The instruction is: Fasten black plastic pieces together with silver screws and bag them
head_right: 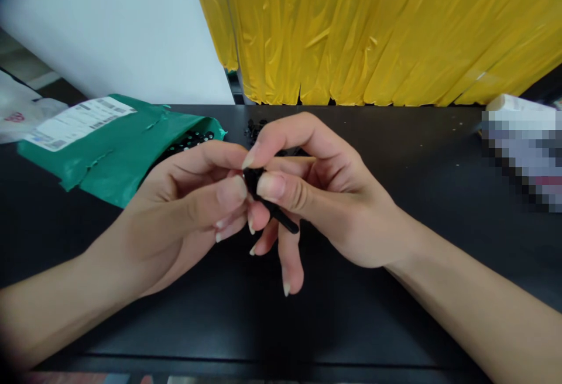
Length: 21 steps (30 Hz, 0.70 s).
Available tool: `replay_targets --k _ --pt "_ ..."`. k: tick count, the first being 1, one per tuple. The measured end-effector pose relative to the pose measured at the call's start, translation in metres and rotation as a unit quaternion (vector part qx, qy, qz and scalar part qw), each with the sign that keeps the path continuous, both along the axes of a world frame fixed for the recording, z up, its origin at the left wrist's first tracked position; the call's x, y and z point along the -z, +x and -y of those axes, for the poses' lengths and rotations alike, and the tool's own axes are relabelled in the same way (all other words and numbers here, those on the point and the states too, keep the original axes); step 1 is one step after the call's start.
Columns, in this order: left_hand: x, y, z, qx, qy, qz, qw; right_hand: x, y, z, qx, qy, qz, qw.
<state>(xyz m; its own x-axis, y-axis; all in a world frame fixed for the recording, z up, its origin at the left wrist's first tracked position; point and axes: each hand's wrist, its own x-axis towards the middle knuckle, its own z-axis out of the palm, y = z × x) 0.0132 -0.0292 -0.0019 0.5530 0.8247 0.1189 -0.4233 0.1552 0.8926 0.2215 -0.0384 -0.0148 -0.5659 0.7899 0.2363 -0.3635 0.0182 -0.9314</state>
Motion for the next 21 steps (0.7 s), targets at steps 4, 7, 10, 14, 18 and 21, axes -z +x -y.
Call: replay_targets --k 4,7,10,14,18,21 --pt "0.0 0.002 -0.004 -0.026 0.058 -0.006 0.998 0.0 0.0 -0.002 0.009 0.005 0.009 1.0" --pt "-0.003 0.003 -0.002 -0.03 0.08 0.006 0.996 0.001 0.0 -0.003 0.007 0.002 0.002 1.0" --pt "-0.008 0.004 0.002 -0.049 0.086 0.004 0.995 0.002 -0.001 -0.004 0.007 0.006 0.007 1.0" --pt "-0.015 0.006 0.006 -0.07 0.062 -0.017 0.995 0.004 -0.002 -0.003 0.01 0.026 0.019 0.999" --pt "-0.013 0.005 0.007 -0.059 0.026 -0.012 0.998 0.003 -0.002 -0.001 -0.02 0.003 0.001 1.0" --pt "-0.008 0.002 0.006 -0.039 0.005 -0.001 0.999 0.0 -0.001 0.001 -0.029 0.0 0.002 1.0"
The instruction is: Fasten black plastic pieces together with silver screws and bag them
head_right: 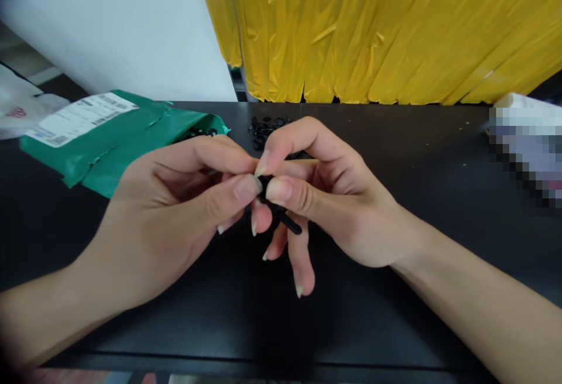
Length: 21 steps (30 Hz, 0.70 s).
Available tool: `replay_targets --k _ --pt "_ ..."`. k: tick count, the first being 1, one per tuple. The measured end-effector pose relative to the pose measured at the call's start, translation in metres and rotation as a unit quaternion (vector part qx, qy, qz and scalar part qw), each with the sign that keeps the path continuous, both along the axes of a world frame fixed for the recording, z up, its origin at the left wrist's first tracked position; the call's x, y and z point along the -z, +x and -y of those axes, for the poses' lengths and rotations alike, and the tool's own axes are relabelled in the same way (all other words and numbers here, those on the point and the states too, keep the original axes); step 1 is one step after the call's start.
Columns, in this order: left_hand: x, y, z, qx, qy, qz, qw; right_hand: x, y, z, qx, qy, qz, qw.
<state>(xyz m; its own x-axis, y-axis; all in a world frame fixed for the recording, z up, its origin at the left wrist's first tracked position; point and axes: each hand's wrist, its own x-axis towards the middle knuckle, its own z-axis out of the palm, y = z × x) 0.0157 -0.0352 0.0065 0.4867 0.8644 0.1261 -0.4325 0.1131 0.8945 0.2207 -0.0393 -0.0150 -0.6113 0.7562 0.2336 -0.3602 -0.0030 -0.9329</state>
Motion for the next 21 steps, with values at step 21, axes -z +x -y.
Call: replay_targets --k 21 --pt "-0.011 0.0 0.003 -0.029 0.022 -0.07 0.997 -0.002 -0.001 0.001 0.048 0.039 0.032 0.998"
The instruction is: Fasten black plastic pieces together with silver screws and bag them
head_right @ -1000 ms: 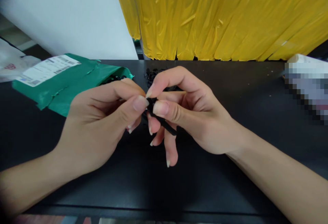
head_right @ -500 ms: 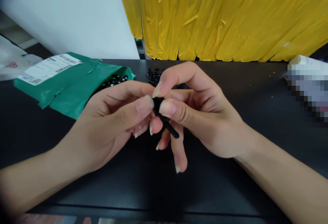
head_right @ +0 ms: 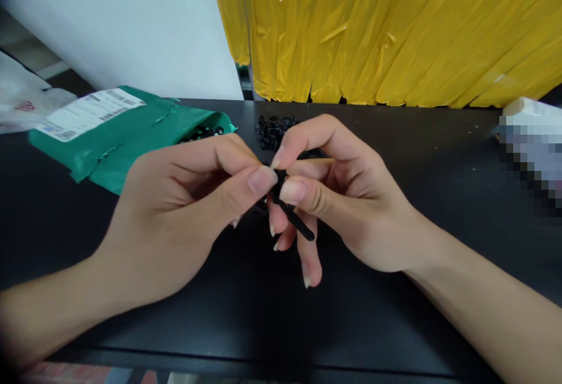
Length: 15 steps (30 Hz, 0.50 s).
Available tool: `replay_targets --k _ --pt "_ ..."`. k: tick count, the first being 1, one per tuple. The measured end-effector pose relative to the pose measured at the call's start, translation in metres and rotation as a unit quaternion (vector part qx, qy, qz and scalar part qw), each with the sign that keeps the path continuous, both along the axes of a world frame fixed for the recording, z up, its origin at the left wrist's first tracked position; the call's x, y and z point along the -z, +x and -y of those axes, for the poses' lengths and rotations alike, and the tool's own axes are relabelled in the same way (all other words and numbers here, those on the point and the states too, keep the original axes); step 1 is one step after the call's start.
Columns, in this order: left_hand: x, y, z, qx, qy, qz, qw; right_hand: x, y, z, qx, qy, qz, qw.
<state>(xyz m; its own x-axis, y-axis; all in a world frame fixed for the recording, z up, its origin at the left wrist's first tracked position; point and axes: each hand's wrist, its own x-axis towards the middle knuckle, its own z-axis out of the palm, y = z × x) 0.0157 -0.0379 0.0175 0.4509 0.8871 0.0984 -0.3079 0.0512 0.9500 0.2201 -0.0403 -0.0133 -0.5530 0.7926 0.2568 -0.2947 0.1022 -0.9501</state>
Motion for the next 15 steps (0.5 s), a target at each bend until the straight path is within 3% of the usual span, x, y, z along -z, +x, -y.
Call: replay_targets --k 8,15 --pt "0.0058 -0.0028 0.0004 0.004 0.016 0.006 1.0 0.0056 0.0025 0.0017 -0.027 -0.016 -0.007 0.999" --pt "0.0082 -0.0053 -0.0043 0.074 -0.01 0.049 0.996 0.0006 0.0023 0.0006 -0.012 0.013 -0.027 0.999"
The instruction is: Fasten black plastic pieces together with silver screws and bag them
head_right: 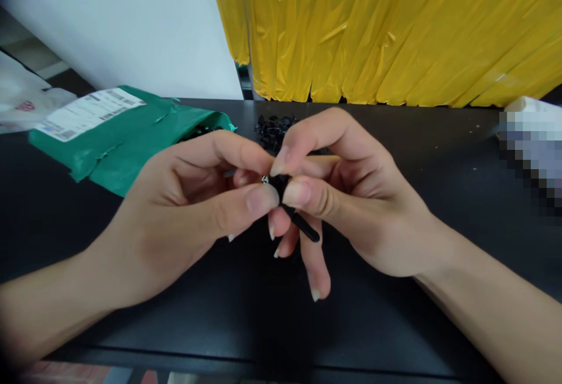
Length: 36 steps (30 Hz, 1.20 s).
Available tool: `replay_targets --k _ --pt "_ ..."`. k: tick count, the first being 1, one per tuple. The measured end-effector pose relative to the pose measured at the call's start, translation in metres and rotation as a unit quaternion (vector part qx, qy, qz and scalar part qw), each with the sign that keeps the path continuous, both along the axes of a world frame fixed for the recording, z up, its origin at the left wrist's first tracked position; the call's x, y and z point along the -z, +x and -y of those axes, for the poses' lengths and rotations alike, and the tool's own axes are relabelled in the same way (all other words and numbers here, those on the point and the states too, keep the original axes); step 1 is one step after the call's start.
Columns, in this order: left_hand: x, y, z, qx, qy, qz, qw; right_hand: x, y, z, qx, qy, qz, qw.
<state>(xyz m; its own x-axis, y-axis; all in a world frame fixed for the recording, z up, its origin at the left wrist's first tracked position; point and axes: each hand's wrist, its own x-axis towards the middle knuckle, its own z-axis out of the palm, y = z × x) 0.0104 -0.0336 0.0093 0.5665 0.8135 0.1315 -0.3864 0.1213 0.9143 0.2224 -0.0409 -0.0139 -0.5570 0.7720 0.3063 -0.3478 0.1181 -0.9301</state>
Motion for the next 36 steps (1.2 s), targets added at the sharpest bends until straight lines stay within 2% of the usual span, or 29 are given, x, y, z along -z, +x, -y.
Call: replay_targets --k 2,6,12,16,20,22,27,30,36 --pt "-0.002 0.001 0.0 -0.006 0.002 -0.007 1.0 -0.003 0.0 0.0 0.015 0.013 0.009 1.0" --pt "-0.006 0.004 0.003 -0.059 0.021 -0.038 0.997 -0.008 0.002 0.002 0.035 0.012 0.035 0.999" --pt "-0.005 0.003 0.004 -0.071 0.021 -0.062 0.995 -0.001 0.0 -0.002 0.01 -0.024 0.022 0.999" --pt "-0.003 0.0 0.001 -0.045 -0.011 -0.051 0.998 0.005 -0.002 -0.005 -0.028 -0.057 -0.013 0.998" --pt "0.003 -0.002 -0.003 0.002 -0.05 0.003 0.999 0.005 0.0 -0.006 -0.017 -0.074 -0.006 0.997" --pt "0.006 -0.004 -0.005 0.006 -0.055 0.014 0.998 0.005 0.0 -0.007 -0.015 -0.079 -0.007 0.997" --pt "0.009 -0.005 -0.011 -0.077 -0.007 -0.056 0.995 0.004 -0.002 -0.01 -0.02 -0.081 -0.014 0.996" --pt "0.005 -0.003 -0.01 -0.077 0.025 -0.061 0.995 0.005 -0.003 -0.011 -0.016 -0.086 -0.011 0.996" --pt "0.0 -0.001 -0.006 -0.081 0.027 -0.079 0.993 0.009 -0.007 -0.012 -0.03 -0.119 -0.012 0.992"
